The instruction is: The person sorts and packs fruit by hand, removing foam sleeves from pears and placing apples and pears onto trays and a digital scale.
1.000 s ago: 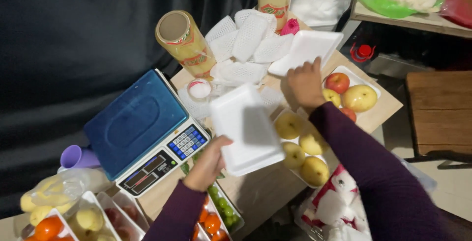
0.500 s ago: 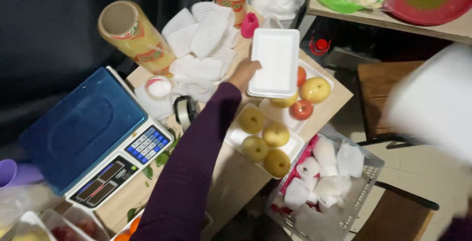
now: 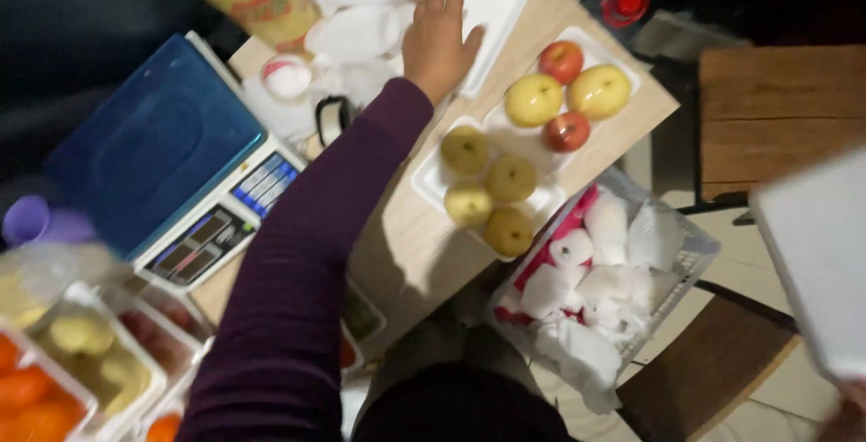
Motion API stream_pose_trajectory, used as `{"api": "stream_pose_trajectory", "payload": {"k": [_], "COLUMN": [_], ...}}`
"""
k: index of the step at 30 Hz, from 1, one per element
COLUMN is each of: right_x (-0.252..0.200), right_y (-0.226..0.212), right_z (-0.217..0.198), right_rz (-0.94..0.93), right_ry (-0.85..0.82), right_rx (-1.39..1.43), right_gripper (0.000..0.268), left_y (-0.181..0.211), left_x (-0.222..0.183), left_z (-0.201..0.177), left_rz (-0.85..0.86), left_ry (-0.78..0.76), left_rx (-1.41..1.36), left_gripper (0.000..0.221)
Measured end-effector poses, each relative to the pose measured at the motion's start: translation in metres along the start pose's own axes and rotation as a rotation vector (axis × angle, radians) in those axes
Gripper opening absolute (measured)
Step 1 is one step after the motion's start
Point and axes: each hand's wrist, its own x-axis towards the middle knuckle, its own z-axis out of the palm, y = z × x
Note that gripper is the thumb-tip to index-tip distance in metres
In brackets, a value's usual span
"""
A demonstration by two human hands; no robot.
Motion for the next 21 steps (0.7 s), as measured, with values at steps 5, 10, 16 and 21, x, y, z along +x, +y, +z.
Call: {"api": "stream_pose_trajectory", "payload": {"k": [5, 10, 16, 21], "right_x": [-0.04, -0.09, -0.118, -0.129], "right_y": [0.045, -0.063, -0.049, 0.032], "right_z": [0.112, 0.193, 0.273, 0.253], "right_rz": [-0.805, -1.367, -1.146, -1.152], "right_ry": [-0.334, -0.787, -0.857, -0.512], "right_rx": [0.56, 0.38, 0.2, 0.056], "right_gripper": [0.047, 0.009, 0.029, 0.028], "left_y": [0.03, 0.056, 0.106, 0.11], "left_x": [-0.119, -0.267, -0.369, -0.398], "left_z": [-0.172, -0.251, -0.162, -0.098], "left_rz": [-0.089, -0.063, -0.139, -0.037], "left_ry": [0.284, 0.159, -0.591, -0.688], "left_rx": [-0.88, -0.639, -0.38, -0.099], "left_gripper": [0.035, 0.032, 0.081, 0.095]}}
